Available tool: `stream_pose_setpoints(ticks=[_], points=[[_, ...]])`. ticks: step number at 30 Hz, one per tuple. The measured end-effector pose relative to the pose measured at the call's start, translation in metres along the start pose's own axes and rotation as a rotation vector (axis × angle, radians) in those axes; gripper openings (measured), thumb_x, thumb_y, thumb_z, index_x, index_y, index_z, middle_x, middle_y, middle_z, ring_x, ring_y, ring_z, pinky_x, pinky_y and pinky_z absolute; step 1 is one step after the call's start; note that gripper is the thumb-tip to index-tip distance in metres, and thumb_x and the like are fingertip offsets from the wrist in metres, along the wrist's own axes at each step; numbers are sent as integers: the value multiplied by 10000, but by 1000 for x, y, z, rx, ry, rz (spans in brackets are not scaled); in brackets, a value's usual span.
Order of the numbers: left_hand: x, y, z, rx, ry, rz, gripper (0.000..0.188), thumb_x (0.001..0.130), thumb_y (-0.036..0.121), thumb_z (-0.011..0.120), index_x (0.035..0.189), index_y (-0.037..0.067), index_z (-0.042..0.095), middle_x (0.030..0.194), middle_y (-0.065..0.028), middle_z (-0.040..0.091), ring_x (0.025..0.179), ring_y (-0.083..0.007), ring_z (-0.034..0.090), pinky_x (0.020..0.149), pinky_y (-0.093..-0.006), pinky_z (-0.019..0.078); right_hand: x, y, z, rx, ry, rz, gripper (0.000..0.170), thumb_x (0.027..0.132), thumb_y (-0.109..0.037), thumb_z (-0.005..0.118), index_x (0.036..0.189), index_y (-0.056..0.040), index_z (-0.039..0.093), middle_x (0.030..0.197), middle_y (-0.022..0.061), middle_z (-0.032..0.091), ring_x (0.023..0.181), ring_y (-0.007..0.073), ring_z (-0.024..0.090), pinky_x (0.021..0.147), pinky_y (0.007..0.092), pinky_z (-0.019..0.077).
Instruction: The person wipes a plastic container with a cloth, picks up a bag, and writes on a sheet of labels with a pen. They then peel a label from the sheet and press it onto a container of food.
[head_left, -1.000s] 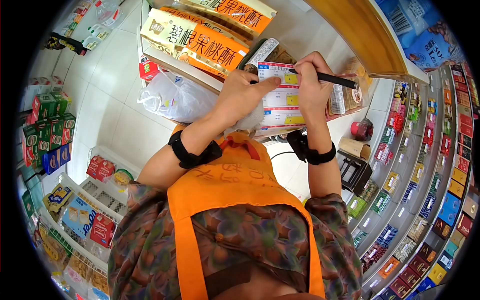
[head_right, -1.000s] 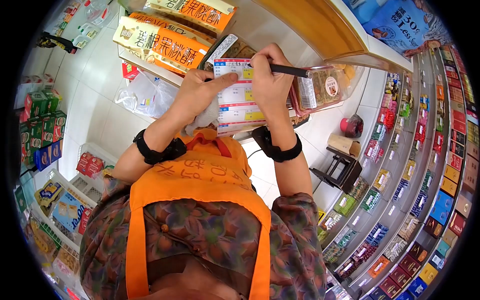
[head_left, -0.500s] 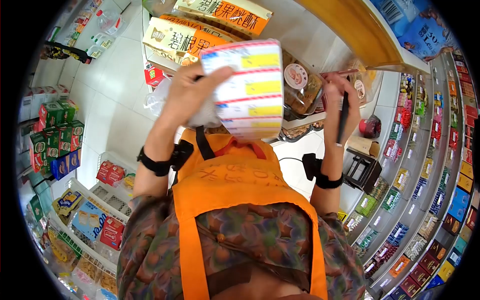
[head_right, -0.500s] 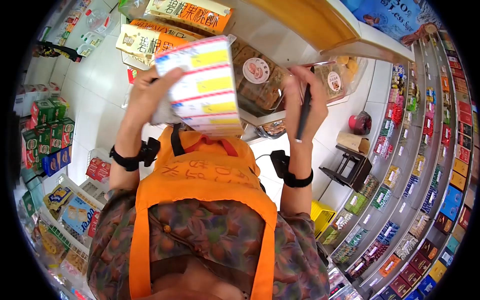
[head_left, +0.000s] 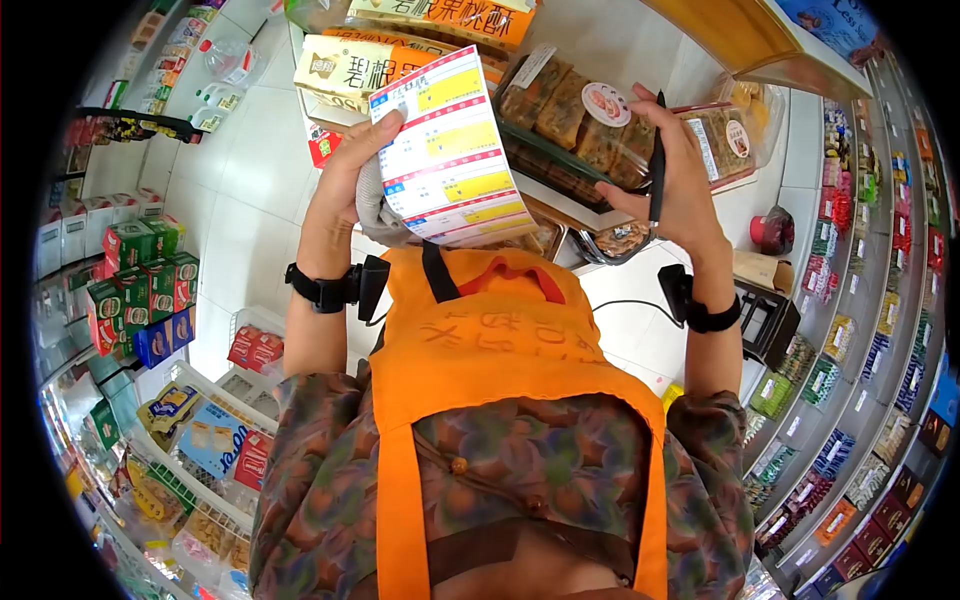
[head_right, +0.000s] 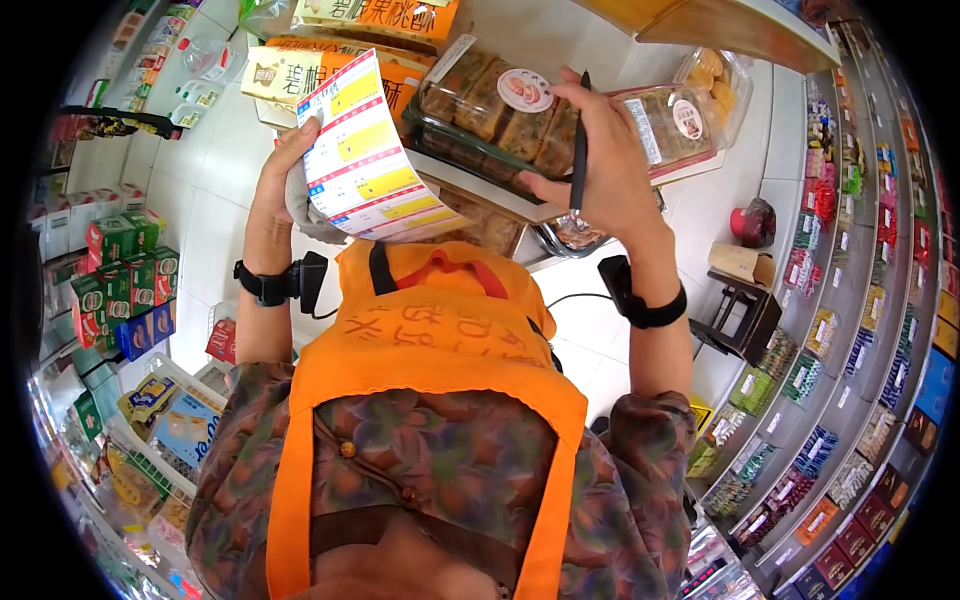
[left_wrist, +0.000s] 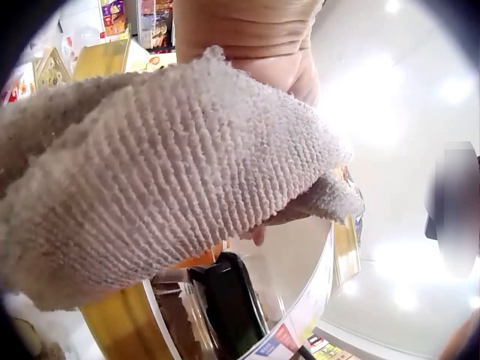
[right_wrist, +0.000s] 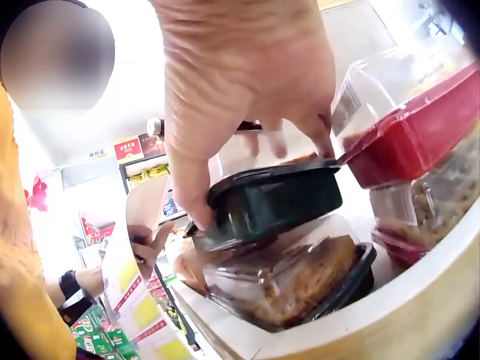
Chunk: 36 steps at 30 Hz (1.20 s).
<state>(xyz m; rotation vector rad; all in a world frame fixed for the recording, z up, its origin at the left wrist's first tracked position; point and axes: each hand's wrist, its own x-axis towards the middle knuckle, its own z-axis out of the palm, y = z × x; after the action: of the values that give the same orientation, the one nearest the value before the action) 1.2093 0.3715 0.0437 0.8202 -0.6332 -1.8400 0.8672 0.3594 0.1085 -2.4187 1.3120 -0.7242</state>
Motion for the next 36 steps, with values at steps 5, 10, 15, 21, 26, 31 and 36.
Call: stream_pose_setpoints(ticks=[5, 10, 15, 21, 26, 31, 36], points=[[-12, -1, -3, 20, 27, -3, 405, 872, 269, 666, 1090, -68, 613, 1011, -168, 679, 839, -190, 684, 736, -292, 564, 11, 3, -12, 142, -38, -8, 657, 639, -143, 810, 1208, -114, 483, 1339, 151, 510, 1210, 345, 488, 1021, 398, 374], [-23, -7, -22, 259, 51, -65, 330, 875, 272, 672, 995, -35, 675, 931, -132, 700, 771, -149, 679, 696, -267, 550, 24, 6, -23, 224, -149, 13, 627, 631, -42, 777, 1183, -126, 492, 1351, 123, 504, 1261, 294, 463, 1055, 381, 348], [-29, -5, 7, 476, -148, -33, 262, 885, 226, 664, 1006, -4, 696, 1048, -120, 684, 979, -192, 649, 836, -276, 492, 14, 3, -21, 257, -258, 54, 652, 623, 58, 758, 1174, -111, 453, 1429, 168, 391, 1333, 274, 377, 1079, 354, 309], [-17, -32, 28, 723, -335, 347, 227, 869, 144, 647, 1057, 26, 693, 1363, -227, 480, 1307, -325, 425, 1019, -376, 373, -20, -9, -7, 292, -220, 162, 659, 633, 62, 766, 1155, -109, 402, 1470, 206, 326, 1372, 305, 318, 1083, 388, 304], [-5, -48, 27, 730, -353, 310, 345, 857, 360, 663, 987, 45, 718, 1405, -230, 428, 1196, -388, 515, 960, -360, 427, -26, -18, 5, 167, -155, 202, 625, 637, 87, 703, 1158, -111, 420, 1466, 224, 326, 1383, 344, 295, 1103, 404, 265], [-4, -44, 22, 672, -429, 304, 263, 867, 249, 656, 1027, 45, 706, 1339, -247, 490, 1252, -353, 474, 995, -377, 396, -27, -29, 13, 43, -106, 205, 627, 625, 123, 641, 1162, -110, 417, 1461, 220, 339, 1393, 345, 278, 1114, 402, 246], [-13, -29, 22, 476, -500, 260, 238, 871, 179, 648, 1059, 40, 693, 1293, -234, 540, 1268, -333, 466, 1004, -398, 393, -25, -39, 13, 452, -9, 359, 598, 655, 132, 538, 1189, -96, 396, 1463, 213, 340, 1399, 322, 272, 1129, 393, 213]])
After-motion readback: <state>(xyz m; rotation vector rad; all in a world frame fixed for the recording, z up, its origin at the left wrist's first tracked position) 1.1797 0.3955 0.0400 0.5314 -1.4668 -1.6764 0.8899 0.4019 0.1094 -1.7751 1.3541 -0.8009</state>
